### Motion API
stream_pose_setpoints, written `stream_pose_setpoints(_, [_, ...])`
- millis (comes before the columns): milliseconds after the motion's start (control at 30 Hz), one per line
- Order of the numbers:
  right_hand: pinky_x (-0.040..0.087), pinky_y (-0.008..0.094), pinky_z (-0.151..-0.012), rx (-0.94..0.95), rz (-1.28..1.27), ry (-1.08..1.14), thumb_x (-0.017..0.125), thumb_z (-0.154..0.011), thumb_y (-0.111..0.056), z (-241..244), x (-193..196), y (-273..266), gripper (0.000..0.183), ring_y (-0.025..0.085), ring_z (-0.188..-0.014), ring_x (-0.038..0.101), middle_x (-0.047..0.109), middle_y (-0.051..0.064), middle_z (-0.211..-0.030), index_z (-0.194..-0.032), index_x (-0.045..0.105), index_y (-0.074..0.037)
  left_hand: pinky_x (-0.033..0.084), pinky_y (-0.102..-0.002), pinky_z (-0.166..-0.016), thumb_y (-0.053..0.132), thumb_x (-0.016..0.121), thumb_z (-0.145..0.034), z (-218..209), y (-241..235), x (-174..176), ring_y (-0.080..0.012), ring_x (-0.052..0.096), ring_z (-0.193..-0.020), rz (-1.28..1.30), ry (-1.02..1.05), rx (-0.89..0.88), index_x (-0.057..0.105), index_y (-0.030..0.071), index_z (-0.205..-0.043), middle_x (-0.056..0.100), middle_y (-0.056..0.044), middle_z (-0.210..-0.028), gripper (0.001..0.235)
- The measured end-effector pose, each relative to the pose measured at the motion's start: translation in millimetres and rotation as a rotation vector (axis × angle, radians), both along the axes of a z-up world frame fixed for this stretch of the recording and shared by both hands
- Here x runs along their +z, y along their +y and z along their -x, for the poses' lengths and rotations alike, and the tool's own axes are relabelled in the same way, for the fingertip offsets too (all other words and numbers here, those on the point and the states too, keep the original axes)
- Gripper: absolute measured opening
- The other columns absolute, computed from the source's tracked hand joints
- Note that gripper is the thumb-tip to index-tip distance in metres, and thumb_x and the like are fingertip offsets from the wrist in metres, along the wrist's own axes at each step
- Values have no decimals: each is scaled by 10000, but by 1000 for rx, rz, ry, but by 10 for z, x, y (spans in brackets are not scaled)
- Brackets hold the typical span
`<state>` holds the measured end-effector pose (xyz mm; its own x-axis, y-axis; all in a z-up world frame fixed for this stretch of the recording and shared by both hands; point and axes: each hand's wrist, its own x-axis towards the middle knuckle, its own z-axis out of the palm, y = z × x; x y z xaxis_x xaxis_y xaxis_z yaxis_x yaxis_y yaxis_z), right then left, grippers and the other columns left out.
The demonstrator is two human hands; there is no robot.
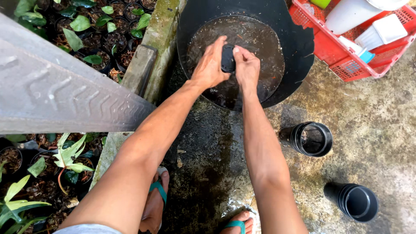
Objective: The person washes black plastic pots by hand in a large tub of water. The person scrubs the inside and bottom of the pots to remove soil residue and places the cleaned pots on the ground.
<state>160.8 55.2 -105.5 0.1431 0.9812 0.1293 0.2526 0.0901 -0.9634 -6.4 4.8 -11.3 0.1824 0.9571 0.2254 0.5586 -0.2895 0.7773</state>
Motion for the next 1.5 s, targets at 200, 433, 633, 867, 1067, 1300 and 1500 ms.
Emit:
stream_pose_setpoints(200, [533, 347, -911, 86, -336, -141, 833, -946, -154, 192, 293, -250, 439, 213, -1041, 640, 638, 166, -1139, -1293, 640, 32, 415, -436, -1178, -8, 837, -729, 14, 13, -142, -399, 464, -1407, -47, -5, 30, 270, 66, -1573, 536, -201, -1483, 1019])
stream_pose_setpoints(433, [533, 289, -698, 69, 237, 399, 717, -987, -261, 109, 270, -127, 360, 155, -825, 621, 700, 64, -995, -1235, 710, 0, 395, -443, -1135, 43, 894, -612, 5, -6, 32, -394, 467, -1348, 52, 77, 98, 334, 97, -1502, 547, -199, -1394, 1053])
stream_pose_setpoints(633, [630, 377, -759, -169, 657, 593, 549, -1008, -300, -319, -288, 22, 357, 256, -881, 744, 762, 141, -1052, -1164, 684, -9, 401, -449, -1131, 125, 931, -584, 58, 49, -133, -393, 491, -1332, -90, 85, 224, 371, 86, -1449, 562, -190, -1401, 1031])
stream_pose_setpoints(867, [403, 385, -728, -712, 804, 438, 527, -968, -129, -970, -1212, 98, 212, 223, -736, 514, 694, 97, -905, -1067, 701, -59, 415, -433, -1121, 410, 797, -807, 148, 235, -135, -322, 526, -1316, 412, -314, 519, 450, 216, -1459, 515, -182, -1387, 764])
stream_pose_setpoints(1067, [524, 399, -772, 39, 684, 883, 557, -1014, -236, -474, -164, -177, 261, 270, -846, 645, 715, 131, -948, -1064, 694, -19, 236, -513, -1172, 450, 701, -906, 209, 390, -534, -372, 275, -1473, 278, -159, 525, 572, 281, -1446, 280, -230, -1589, 581])
stream_pose_setpoints(1300, [574, 335, -769, 205, 523, 822, 573, -1047, -352, -76, 483, -162, 389, 217, -842, 687, 753, 116, -988, -1134, 700, 6, 369, -441, -1154, 562, 581, -944, 177, 352, -323, -369, 468, -1391, 499, -196, 559, 522, 228, -1473, 499, -211, -1484, 628])
stream_pose_setpoints(1500, [545, 352, -627, -398, 710, 576, 561, -985, -290, -428, -267, 249, 303, 213, -742, 666, 690, 83, -961, -1197, 638, -88, 520, -378, -1051, 497, 703, -809, 259, 388, -200, -282, 679, -1250, 447, -578, 588, 589, 125, -1403, 693, -157, -1341, 711])
